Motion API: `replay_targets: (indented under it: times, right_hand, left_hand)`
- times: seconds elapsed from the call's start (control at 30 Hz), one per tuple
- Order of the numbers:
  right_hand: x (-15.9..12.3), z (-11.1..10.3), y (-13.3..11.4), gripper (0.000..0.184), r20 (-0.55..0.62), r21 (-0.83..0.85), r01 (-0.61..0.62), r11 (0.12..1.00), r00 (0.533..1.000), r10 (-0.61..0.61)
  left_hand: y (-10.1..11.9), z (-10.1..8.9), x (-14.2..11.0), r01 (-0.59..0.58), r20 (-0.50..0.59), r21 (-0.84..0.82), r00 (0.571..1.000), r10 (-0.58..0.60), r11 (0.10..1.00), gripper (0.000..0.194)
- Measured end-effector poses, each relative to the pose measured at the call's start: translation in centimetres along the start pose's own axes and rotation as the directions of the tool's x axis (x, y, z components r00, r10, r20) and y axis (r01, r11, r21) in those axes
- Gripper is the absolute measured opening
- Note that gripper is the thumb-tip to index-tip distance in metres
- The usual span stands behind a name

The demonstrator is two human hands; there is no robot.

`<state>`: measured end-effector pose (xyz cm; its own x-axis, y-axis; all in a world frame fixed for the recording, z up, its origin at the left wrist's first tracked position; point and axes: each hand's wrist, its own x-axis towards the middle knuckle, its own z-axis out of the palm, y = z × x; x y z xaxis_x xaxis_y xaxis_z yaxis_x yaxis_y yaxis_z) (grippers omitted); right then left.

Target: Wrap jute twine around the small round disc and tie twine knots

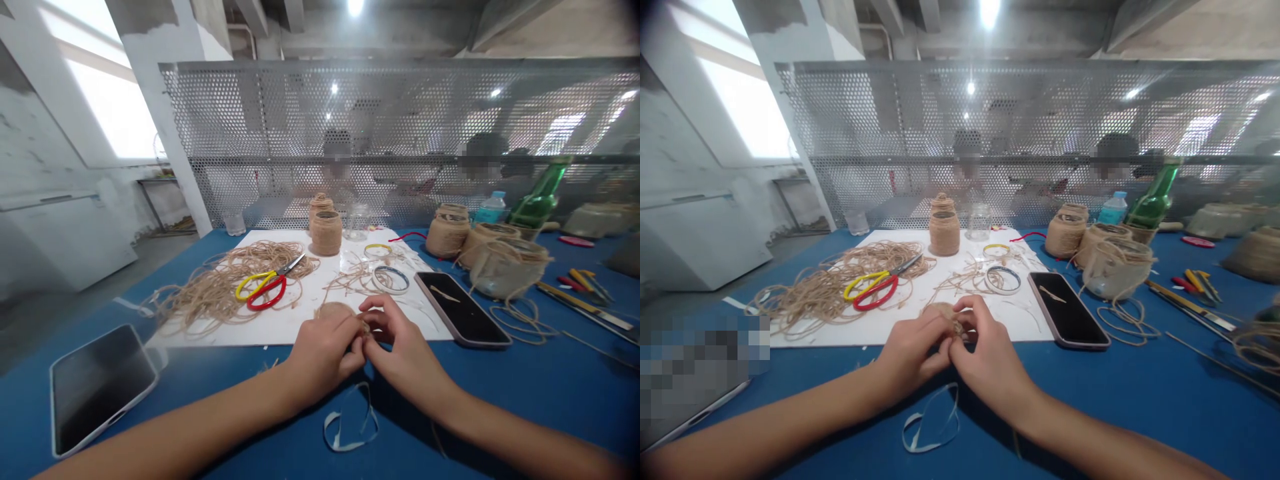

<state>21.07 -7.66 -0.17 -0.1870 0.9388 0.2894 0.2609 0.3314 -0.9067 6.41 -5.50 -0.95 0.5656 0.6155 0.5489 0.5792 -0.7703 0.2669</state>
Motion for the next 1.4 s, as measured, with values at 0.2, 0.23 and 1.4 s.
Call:
replay_targets:
  times: [0.2,0.23,1.4]
  right_hand:
    - [0.1,0.2,0.2,0.031,-0.017,0.010,-0.025,1.000,1.000,0.025]
    - [0.1,0.2,0.2,0.031,-0.019,0.008,-0.028,1.000,0.999,0.029]
    - [0.7,-1.1,0.6,0.013,0.149,-0.337,0.141,0.931,0.984,-0.095]
  left_hand:
    - [-0.1,0.2,0.1,-0.057,-0.046,0.076,0.997,0.060,0.995,0.013]
    - [-0.1,0.2,0.1,-0.062,-0.042,0.075,0.997,0.065,0.995,0.013]
    - [-0.5,-0.9,0.1,0.140,0.012,-0.114,0.990,-0.139,0.984,0.026]
